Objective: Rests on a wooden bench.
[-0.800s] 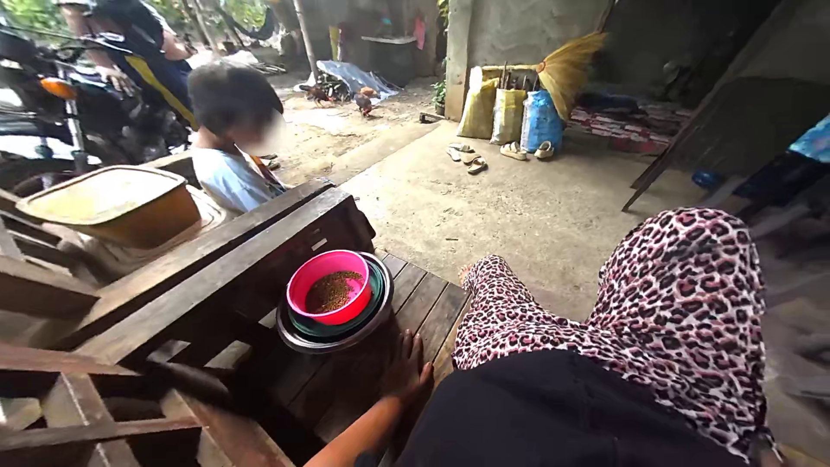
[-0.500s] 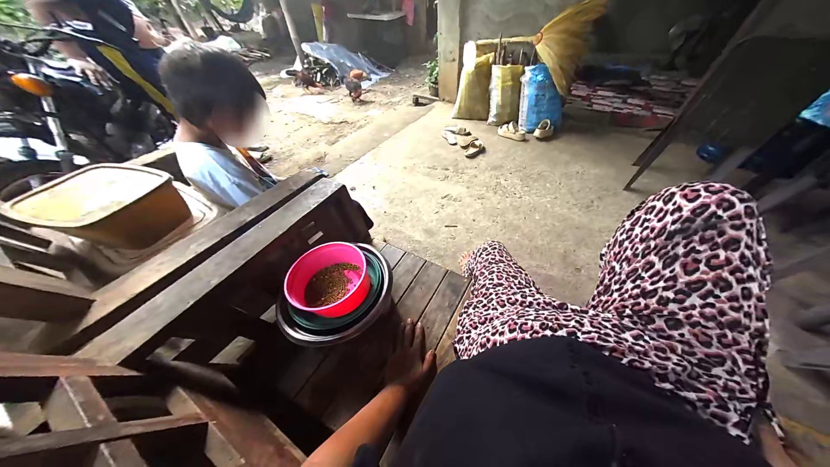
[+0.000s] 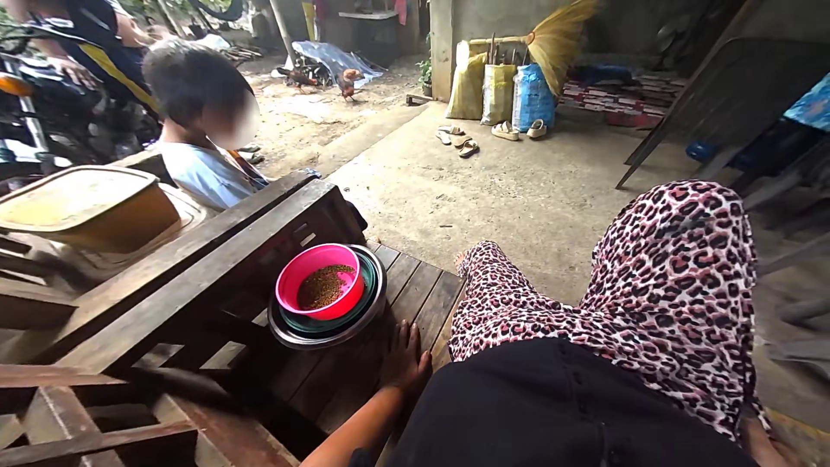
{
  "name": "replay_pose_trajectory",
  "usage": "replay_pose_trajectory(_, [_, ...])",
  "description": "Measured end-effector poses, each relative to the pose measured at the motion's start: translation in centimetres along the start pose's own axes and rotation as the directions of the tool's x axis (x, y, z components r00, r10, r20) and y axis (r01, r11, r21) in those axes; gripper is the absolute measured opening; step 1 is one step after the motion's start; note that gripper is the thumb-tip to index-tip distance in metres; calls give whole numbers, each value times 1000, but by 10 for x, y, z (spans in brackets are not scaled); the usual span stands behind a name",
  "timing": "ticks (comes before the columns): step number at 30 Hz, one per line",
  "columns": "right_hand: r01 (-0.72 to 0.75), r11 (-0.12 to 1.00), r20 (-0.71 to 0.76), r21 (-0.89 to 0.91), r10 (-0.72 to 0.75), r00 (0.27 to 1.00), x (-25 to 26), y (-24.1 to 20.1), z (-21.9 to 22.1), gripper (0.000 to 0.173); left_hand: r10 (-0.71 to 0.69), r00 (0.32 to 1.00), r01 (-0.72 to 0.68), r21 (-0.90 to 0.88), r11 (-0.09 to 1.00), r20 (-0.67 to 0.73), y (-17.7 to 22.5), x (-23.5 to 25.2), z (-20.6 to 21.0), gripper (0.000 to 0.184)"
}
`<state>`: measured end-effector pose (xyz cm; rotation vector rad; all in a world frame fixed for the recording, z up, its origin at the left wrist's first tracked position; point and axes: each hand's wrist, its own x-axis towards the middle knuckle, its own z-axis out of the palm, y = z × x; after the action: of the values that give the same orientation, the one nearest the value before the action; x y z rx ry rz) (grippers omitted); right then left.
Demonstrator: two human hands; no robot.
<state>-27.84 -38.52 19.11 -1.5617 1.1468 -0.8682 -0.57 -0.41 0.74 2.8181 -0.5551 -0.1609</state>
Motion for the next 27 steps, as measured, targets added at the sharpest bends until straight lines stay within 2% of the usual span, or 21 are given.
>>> replay_pose_trajectory(6, [-20,1000,-10,-13,20,1000,2,6,0,37,-18,999,17,11,1000,35,1,0,-1,78])
replay_pose_trajectory(9, [-53,999,-24,-6,53,998,-6,-11,5,36,-26,999,25,22,999,45,2,0,-2,78])
replay_pose_trajectory(17, [-3,1000,-22,4,3,1000,2,5,2,35,-17,1000,17,31,999,20,-1,1,2,78])
replay_pose_trajectory(20, [15,1000,-9,27,-15,1000,3,6,2,33,8,998,-6,25,1000,-56,-5,2,12,79])
replay_pose_trajectory(27, [23,996,-10,86,-22,1000,1,5,3,31,0,999,1,30,1000,-47,-6,3,15,79])
